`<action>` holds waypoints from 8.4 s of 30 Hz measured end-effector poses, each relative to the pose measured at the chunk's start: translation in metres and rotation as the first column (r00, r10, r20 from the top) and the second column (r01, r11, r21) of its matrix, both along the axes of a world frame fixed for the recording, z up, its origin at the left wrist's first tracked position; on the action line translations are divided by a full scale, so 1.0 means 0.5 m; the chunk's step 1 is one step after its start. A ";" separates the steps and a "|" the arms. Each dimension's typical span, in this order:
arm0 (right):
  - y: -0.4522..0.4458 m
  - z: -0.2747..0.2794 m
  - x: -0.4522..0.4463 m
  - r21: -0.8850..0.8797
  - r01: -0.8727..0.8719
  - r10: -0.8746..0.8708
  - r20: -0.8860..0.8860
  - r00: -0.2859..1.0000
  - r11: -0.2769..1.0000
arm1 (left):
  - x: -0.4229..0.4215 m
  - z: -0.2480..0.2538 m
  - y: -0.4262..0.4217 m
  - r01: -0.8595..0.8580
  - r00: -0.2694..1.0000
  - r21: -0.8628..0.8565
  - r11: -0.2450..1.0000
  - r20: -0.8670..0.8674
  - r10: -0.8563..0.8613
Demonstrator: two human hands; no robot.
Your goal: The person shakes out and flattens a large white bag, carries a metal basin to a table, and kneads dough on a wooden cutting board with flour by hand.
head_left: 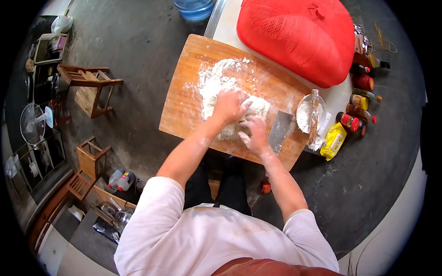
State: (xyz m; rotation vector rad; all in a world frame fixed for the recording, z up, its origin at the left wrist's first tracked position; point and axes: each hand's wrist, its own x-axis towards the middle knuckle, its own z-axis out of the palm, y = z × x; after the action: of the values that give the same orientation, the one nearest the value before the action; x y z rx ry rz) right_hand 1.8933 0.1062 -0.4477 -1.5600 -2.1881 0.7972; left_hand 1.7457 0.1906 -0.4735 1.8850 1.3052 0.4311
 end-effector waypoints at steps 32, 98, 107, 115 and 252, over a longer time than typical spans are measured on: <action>0.170 -0.063 0.031 -0.199 0.185 -0.158 0.145 0.977 0.962 | 0.037 -0.027 0.111 -0.419 0.884 -0.065 0.906 -0.256 0.391; 0.127 -0.159 0.076 -0.220 0.374 -0.280 0.363 0.888 0.901 | 0.086 -0.098 0.054 -0.089 0.912 0.271 0.959 -0.365 0.188; 0.135 0.006 0.030 -0.343 0.356 -0.340 0.109 0.934 0.869 | 0.078 -0.008 0.122 -0.188 0.946 -0.115 0.975 -0.289 0.148; -0.065 -0.002 0.030 -0.098 0.419 -0.427 -0.085 0.900 0.903 | 0.026 0.030 -0.106 0.161 0.920 0.087 0.983 -0.373 -0.118; -0.028 -0.088 -0.056 -0.003 0.277 -0.275 0.091 0.957 0.961 | -0.046 -0.052 -0.138 -0.216 0.921 0.356 0.909 -0.233 0.311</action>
State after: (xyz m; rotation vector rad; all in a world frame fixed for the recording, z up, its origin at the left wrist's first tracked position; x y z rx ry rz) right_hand 1.8651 0.0922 -0.4917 -1.8897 -1.9637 0.6687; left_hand 1.7228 0.1218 -0.4997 2.1032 1.7904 0.5573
